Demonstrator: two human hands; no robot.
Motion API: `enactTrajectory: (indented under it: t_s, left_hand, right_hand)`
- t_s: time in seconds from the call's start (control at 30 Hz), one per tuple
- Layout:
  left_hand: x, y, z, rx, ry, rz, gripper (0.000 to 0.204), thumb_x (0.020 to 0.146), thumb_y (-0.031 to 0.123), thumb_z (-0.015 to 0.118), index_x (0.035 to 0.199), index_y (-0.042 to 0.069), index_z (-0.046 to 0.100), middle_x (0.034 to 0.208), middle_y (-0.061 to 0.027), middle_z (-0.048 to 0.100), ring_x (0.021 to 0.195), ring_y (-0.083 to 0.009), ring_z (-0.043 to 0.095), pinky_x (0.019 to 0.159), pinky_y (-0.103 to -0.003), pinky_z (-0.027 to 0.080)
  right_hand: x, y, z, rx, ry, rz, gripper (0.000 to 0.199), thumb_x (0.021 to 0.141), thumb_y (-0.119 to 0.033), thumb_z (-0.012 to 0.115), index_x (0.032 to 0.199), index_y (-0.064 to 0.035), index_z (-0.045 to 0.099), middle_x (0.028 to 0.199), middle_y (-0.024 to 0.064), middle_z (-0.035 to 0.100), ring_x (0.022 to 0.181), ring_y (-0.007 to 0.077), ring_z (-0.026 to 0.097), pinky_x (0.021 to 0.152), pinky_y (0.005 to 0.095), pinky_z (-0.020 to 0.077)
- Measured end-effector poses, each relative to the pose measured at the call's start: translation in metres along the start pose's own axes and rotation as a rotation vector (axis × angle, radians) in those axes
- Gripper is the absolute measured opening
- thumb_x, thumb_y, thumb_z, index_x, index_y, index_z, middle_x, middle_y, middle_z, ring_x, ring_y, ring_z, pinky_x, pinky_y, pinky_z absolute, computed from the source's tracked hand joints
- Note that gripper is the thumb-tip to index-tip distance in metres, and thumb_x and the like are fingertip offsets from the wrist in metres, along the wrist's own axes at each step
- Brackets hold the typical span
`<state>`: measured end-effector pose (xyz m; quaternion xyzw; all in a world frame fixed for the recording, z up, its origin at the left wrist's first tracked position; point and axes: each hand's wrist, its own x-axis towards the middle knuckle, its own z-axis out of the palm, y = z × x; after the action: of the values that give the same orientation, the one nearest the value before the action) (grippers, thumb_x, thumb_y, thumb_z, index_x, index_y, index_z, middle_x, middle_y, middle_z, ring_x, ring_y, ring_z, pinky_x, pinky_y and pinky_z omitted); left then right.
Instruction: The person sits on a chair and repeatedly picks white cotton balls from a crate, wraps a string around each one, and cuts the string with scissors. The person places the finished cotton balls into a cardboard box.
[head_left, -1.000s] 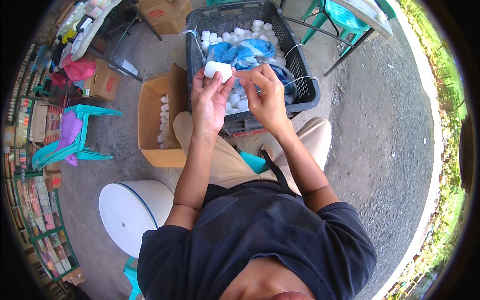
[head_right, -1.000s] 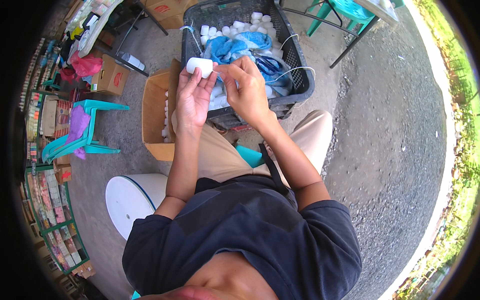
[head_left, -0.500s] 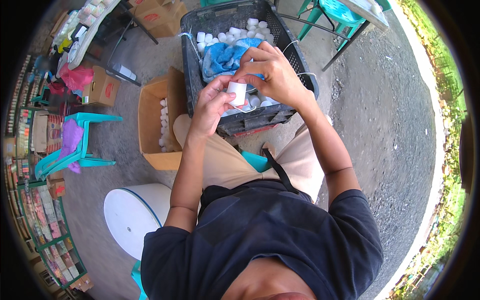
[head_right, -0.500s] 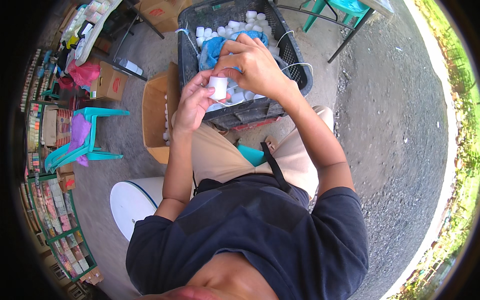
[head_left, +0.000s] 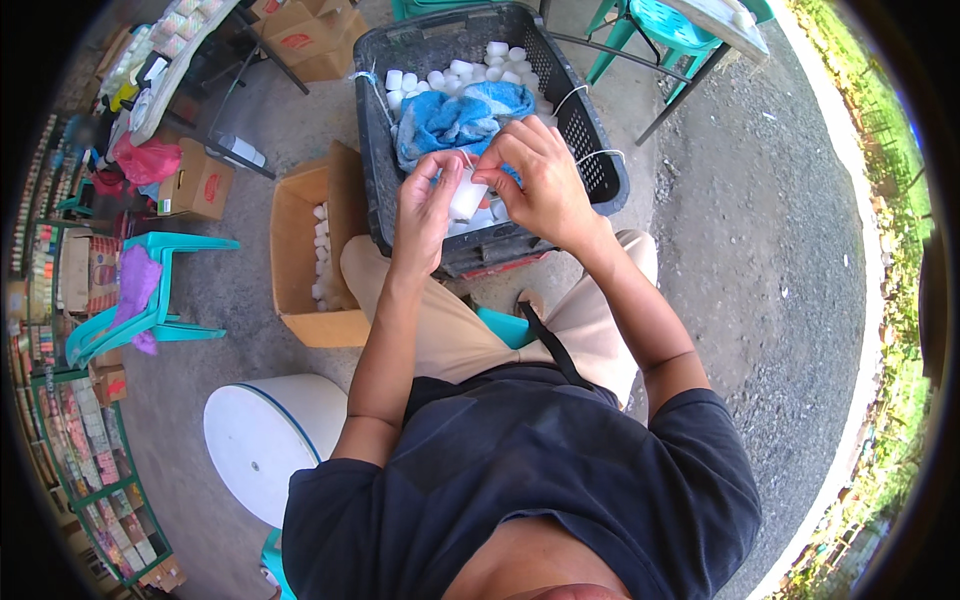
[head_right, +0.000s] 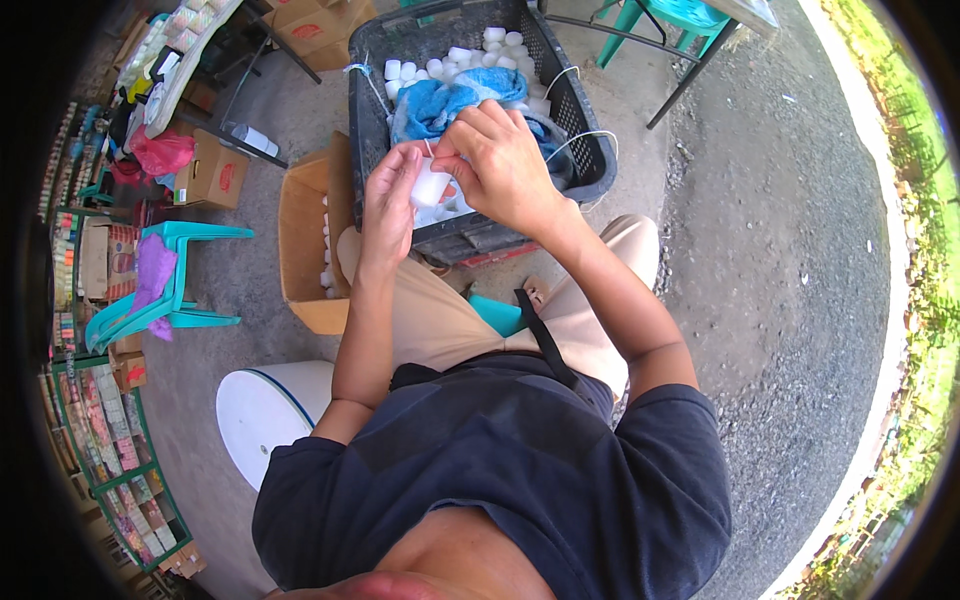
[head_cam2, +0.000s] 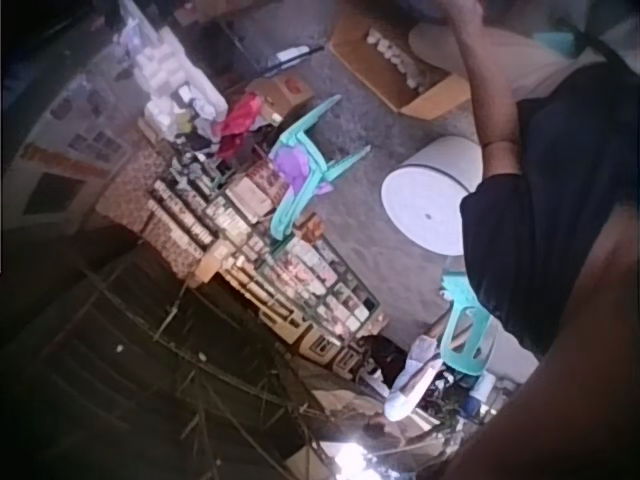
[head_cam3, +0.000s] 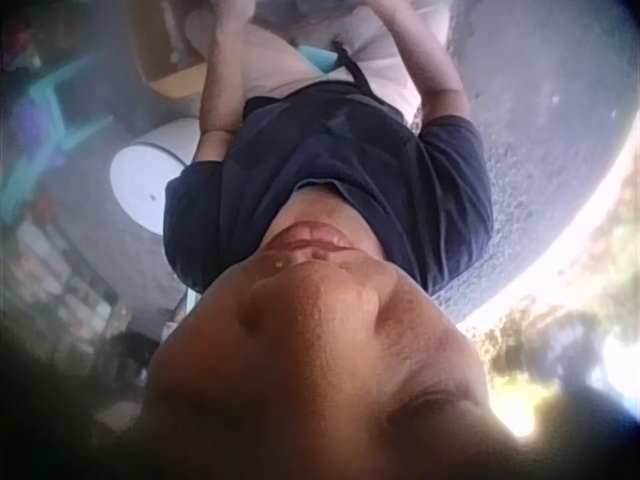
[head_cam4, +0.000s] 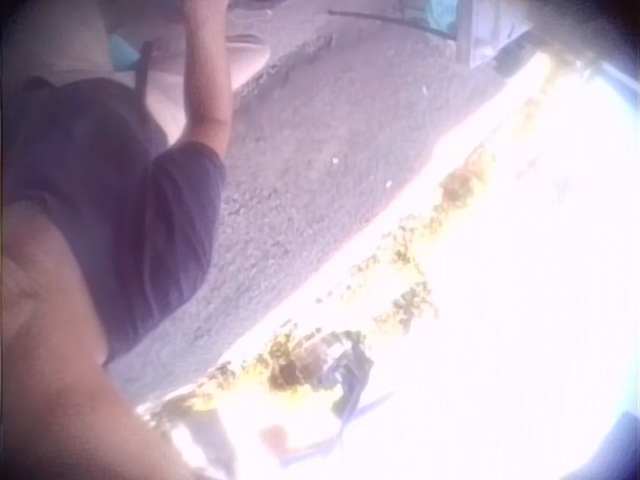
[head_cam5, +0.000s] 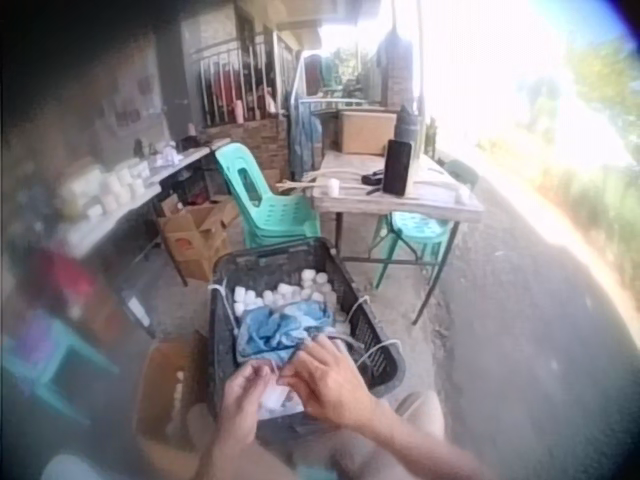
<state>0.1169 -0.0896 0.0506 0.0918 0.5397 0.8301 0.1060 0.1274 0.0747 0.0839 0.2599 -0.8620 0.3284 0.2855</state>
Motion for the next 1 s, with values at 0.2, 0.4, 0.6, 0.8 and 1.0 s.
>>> enactTrajectory:
  t_s: [0.2, 0.4, 0.6, 0.8, 1.0]
  left_hand:
    - [0.001, 0.000, -0.008, 0.076, -0.159, -0.038, 0.014, 0.097, 0.017, 0.054, 0.097, 0.003, 0.054, 0.087, -0.0059, 0.062, 0.066, -0.0116, 0.063, 0.050, -0.023, 0.051]
    - [0.000, 0.003, -0.004, 0.323, -0.096, 0.108, 0.009, 0.094, 0.011, 0.057, 0.097, 0.003, 0.052, 0.083, -0.0028, 0.058, 0.064, -0.0084, 0.060, 0.049, -0.024, 0.052]
    - [-0.004, 0.001, -0.008, 0.458, -0.097, 0.272, 0.009, 0.094, 0.010, 0.057, 0.098, 0.003, 0.052, 0.079, 0.0009, 0.056, 0.061, -0.0015, 0.050, 0.050, -0.020, 0.039]
    - [-0.005, 0.000, -0.003, 0.410, -0.062, 0.261, 0.009, 0.095, 0.010, 0.056, 0.098, 0.003, 0.052, 0.080, 0.0022, 0.054, 0.063, -0.0004, 0.047, 0.053, -0.019, 0.037]
    - [-0.005, -0.007, 0.007, 0.364, -0.004, 0.335, 0.011, 0.093, 0.008, 0.059, 0.099, 0.002, 0.052, 0.085, -0.0001, 0.055, 0.061, -0.0011, 0.046, 0.053, -0.019, 0.038]
  right_hand:
    - [-0.008, 0.001, -0.001, 0.099, -0.017, -0.040, 0.014, 0.072, -0.003, 0.066, 0.081, -0.0072, 0.057, 0.085, 0.0075, 0.056, 0.085, 0.0281, 0.053, 0.074, 0.0375, 0.0423]
    - [-0.017, -0.005, 0.006, 0.243, -0.003, 0.182, 0.014, 0.078, 0.005, 0.062, 0.089, -0.0028, 0.059, 0.086, 0.0100, 0.062, 0.079, 0.0271, 0.059, 0.073, 0.0350, 0.0467]
    - [-0.020, -0.007, 0.017, 0.773, 0.065, 0.499, 0.008, 0.086, -0.003, 0.066, 0.089, 0.0004, 0.060, 0.083, 0.0041, 0.064, 0.078, 0.0097, 0.060, 0.071, 0.0260, 0.0475]
    - [-0.026, -0.012, 0.028, 0.815, 0.216, 0.547, 0.009, 0.085, -0.004, 0.067, 0.091, 0.0019, 0.065, 0.081, 0.0054, 0.067, 0.075, 0.0081, 0.061, 0.071, 0.0249, 0.0491]
    - [-0.034, -0.018, 0.034, 0.840, 0.303, 0.588, 0.010, 0.087, -0.004, 0.065, 0.093, 0.0032, 0.067, 0.081, 0.0043, 0.067, 0.074, 0.0068, 0.059, 0.067, 0.0233, 0.0481]
